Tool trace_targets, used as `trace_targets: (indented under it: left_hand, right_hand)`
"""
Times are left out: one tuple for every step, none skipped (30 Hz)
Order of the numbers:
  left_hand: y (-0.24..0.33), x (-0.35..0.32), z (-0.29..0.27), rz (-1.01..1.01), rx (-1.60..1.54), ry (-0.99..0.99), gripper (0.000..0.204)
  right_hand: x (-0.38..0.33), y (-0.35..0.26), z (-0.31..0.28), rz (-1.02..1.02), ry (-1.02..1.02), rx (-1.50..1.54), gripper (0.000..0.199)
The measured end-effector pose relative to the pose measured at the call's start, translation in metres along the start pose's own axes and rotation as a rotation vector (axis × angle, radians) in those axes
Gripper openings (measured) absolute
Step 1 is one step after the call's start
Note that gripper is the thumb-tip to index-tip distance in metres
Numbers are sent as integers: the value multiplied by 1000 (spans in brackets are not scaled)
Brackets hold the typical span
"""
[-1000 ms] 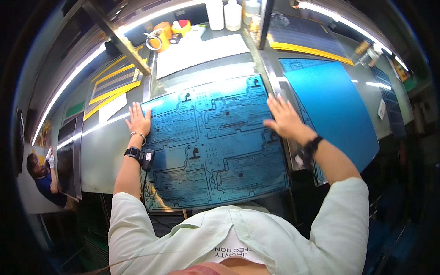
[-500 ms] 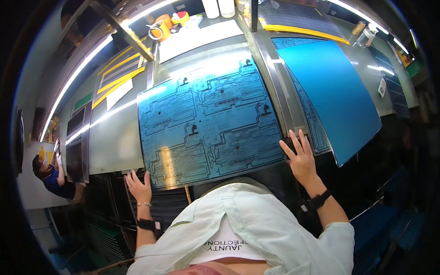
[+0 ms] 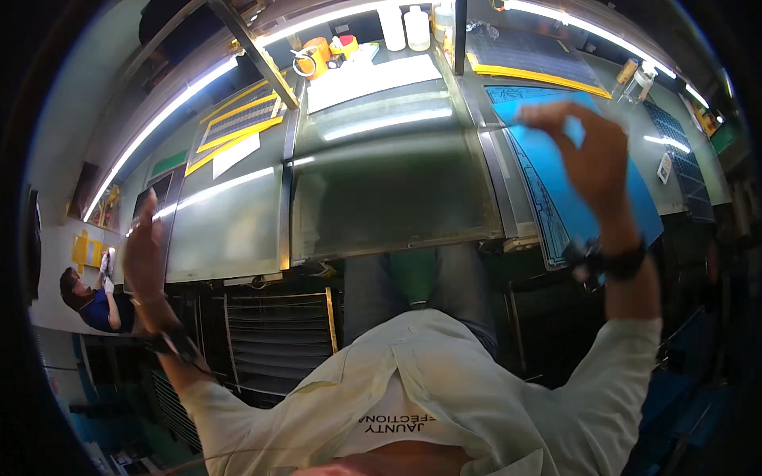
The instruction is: Inspecting and organizing large printed circuit board patterns or semi-transparent sheets on a light table or workstation.
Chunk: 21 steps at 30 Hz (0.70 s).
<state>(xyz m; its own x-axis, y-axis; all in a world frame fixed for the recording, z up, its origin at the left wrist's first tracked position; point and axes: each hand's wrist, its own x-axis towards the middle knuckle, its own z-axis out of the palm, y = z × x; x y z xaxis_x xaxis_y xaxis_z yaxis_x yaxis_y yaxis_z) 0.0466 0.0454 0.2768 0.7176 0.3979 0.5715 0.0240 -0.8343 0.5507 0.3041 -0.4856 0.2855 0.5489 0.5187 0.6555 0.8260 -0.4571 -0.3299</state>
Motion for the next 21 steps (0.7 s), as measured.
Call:
trace_targets:
  left_hand:
    - [10,34,-12,288,820,-36,24]
    - [-4,68,-26,501,666,41,24]
    - [-35,102,-50,123,114,31,24]
    - [-33,137,-45,-28,-840,-180,32]
    - [-30,153,-39,-97,-787,-163,33]
    - [-28,170,-25,-150,-760,-152,34]
    - [-65,187,-24,98,-188,-167,33]
    - [-96,198,-31,334,401,-165,33]
    - [-84,208,31,39,-419,-393,33]
    - [-70,208,84,-314,-508,-355,28]
    - [-50,200,123,-42,202,-398,24]
    - [-104,193,117,-116,83,-304,24]
    - [-68,189,192,-532,-347,-263,24]
    - [-118,181,193,-436,-359,-257,25]
    - [-154,172,196,-332,-219,-290,27]
    - [-151,172,233,-508,-301,-318,29]
    - [-174,173,236,-541,-306,-371,36]
    - [-181,172,256,-515,-320,-402,36]
    - [-189,168,269,-460,-203,-387,38]
    - [-195,164,281,-401,-90,-368,40]
    - [-194,164,296,-327,16,-349,42]
  right_hand:
    - [32,-3,-14,71,58,-126,13]
    - [65,-1,-28,69,154,-205,22]
    - [99,17,-43,83,140,-115,27]
    - [122,27,-58,105,126,-73,33]
    - [139,21,-34,191,113,41,28]
    - [153,9,-21,277,110,126,24]
    - [157,32,-2,220,63,166,30]
    - [161,62,24,158,21,214,37]
    - [158,93,41,302,-137,290,39]
    - [149,121,53,444,-284,379,42]
    - [134,144,72,515,-291,395,43]
    - [133,146,109,523,-321,477,44]
    - [111,180,113,637,-325,490,45]
    - [109,182,139,668,-366,593,47]
    - [106,183,161,633,-403,574,47]
    - [94,200,171,644,-417,514,48]
    - [91,209,191,694,-383,479,48]
    - [83,223,204,769,-347,424,48]
    - [79,226,211,773,-331,460,51]
    - [73,229,213,775,-314,495,53]
    - [65,245,207,781,-317,535,60]
